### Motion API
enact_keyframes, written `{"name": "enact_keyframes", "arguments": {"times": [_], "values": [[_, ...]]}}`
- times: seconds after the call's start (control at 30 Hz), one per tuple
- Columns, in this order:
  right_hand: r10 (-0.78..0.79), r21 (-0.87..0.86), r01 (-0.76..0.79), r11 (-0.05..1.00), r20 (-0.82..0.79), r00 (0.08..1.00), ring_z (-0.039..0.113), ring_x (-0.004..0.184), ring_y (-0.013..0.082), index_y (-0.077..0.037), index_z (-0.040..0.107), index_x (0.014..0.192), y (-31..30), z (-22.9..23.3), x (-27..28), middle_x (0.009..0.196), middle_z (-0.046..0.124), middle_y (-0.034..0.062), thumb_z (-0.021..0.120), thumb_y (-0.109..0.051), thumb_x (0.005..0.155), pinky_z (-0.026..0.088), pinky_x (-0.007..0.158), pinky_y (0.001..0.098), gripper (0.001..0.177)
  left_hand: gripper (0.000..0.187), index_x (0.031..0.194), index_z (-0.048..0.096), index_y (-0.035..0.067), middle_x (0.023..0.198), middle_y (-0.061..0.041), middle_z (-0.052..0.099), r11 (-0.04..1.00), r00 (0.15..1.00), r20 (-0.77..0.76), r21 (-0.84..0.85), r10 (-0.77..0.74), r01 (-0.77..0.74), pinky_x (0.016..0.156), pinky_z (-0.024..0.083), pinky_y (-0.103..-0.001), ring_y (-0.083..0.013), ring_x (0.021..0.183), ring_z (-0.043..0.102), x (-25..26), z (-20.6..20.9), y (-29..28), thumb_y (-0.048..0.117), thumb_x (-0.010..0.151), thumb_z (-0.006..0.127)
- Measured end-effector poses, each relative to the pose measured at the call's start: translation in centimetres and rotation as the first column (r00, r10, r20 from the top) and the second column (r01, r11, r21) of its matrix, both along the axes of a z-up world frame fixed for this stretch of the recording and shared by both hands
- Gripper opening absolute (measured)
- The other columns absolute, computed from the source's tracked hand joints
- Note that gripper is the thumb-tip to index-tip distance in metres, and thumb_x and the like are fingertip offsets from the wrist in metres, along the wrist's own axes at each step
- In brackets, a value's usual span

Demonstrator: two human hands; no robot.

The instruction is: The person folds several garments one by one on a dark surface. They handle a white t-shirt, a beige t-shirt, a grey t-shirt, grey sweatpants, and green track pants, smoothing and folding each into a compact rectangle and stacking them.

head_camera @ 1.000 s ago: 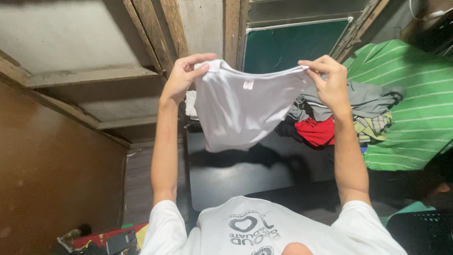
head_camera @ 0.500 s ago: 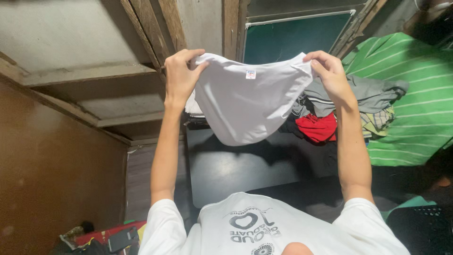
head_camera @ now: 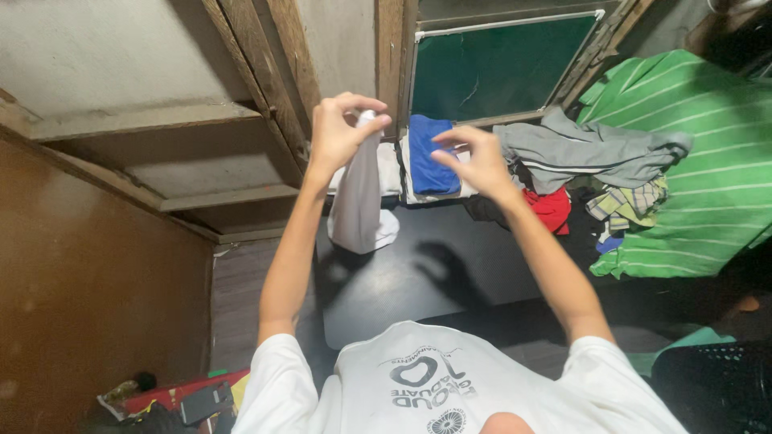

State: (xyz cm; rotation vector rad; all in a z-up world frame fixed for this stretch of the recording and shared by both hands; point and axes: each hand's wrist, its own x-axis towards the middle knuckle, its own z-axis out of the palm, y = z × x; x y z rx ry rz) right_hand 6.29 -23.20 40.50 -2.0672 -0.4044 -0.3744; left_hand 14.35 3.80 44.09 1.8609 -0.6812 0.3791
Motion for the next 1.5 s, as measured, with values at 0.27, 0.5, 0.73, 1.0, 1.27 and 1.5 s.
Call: {"name": "enact_keyframes", "arguments": {"times": [0.27, 0.5, 0.73, 1.0, 1.27, 1.5], "values": [[0.261, 0.112, -0.281, 0.953, 0.167, 0.951, 0.061, 0.117, 0.0198, -0.004, 0.066, 0.118, 7.4, -2.1, 0.3, 0.126, 0.061, 0.0091, 0.084, -0.018, 0.090, 0.054, 0.101, 0.0338, 0.036, 0.049, 0.137, 0.064, 0.003, 0.119, -0.003, 0.070, 0.889, 0.888, -0.152, -0.228, -0.434, 0.396, 0.088, 0.053, -0.026, -0.0102, 0.105, 0.064, -2.3, 1.4, 0.5, 0.009, 0.092, 0.079], [0.196, -0.068, -0.230, 0.971, -0.331, 0.923, 0.061, 0.079, 0.0161, -0.004, 0.069, 0.118, 7.1, -6.6, 2.1, 0.084, 0.066, 0.0096, 0.082, -0.033, 0.089, 0.049, 0.071, 0.0310, 0.043, 0.039, 0.127, 0.060, 0.006, 0.112, -0.004, 0.069, 0.761, 0.901, -0.076, -0.568, -0.427, 0.313, 0.094, 0.054, -0.028, -0.0127, 0.105, 0.064, -3.0, 3.3, 3.4, -0.001, 0.094, 0.079], [0.131, -0.318, -0.014, 0.948, 0.349, 0.928, 0.065, 0.094, 0.0319, -0.002, 0.075, 0.090, -0.1, -8.2, 1.0, 0.103, 0.069, 0.0173, 0.089, -0.030, 0.079, 0.052, 0.082, 0.0393, 0.033, 0.046, 0.130, 0.064, 0.003, 0.118, -0.005, 0.069, 0.864, 0.972, -0.050, -0.470, -0.231, 0.182, 0.094, 0.058, -0.026, -0.0117, 0.105, 0.066, -2.1, 1.8, 8.8, -0.004, 0.089, 0.084], [-0.078, 0.049, 0.080, 0.996, -0.050, 0.996, 0.073, 0.092, 0.0131, 0.001, 0.066, 0.108, -6.5, -0.4, -1.0, 0.095, 0.075, 0.0070, 0.079, -0.002, 0.088, 0.059, 0.083, 0.0276, 0.024, 0.027, 0.107, 0.075, 0.008, 0.102, -0.007, 0.068, 0.953, 0.943, 0.182, 0.065, 0.279, -0.294, 0.078, 0.053, -0.035, -0.0211, 0.090, 0.065, -3.6, -1.5, 6.2, 0.004, 0.083, 0.086], [-0.297, -0.402, 0.330, 0.854, 0.143, 0.944, 0.068, 0.098, 0.0194, -0.004, 0.080, 0.115, -12.3, 8.3, -13.4, 0.105, 0.073, 0.0103, 0.079, 0.003, 0.089, 0.054, 0.090, 0.0327, 0.027, 0.018, 0.106, 0.059, 0.004, 0.112, -0.013, 0.064, 0.974, 0.963, 0.185, 0.155, -0.195, 0.167, 0.094, 0.051, -0.039, -0.0301, 0.107, 0.062, -11.9, 2.5, 3.8, 0.013, 0.096, 0.070], [-0.421, -0.156, 0.496, 0.854, 0.351, 0.836, 0.067, 0.101, 0.0261, 0.000, 0.070, 0.122, -14.6, 8.7, -9.5, 0.115, 0.070, 0.0141, 0.055, 0.011, 0.100, 0.056, 0.094, 0.0331, 0.028, 0.023, 0.110, 0.055, 0.005, 0.085, -0.004, 0.061, 0.831, 0.729, -0.411, -0.164, -0.547, 0.531, 0.067, 0.047, -0.028, -0.0105, 0.075, 0.058, -17.4, 1.7, -2.8, 0.025, 0.104, 0.065]]}}
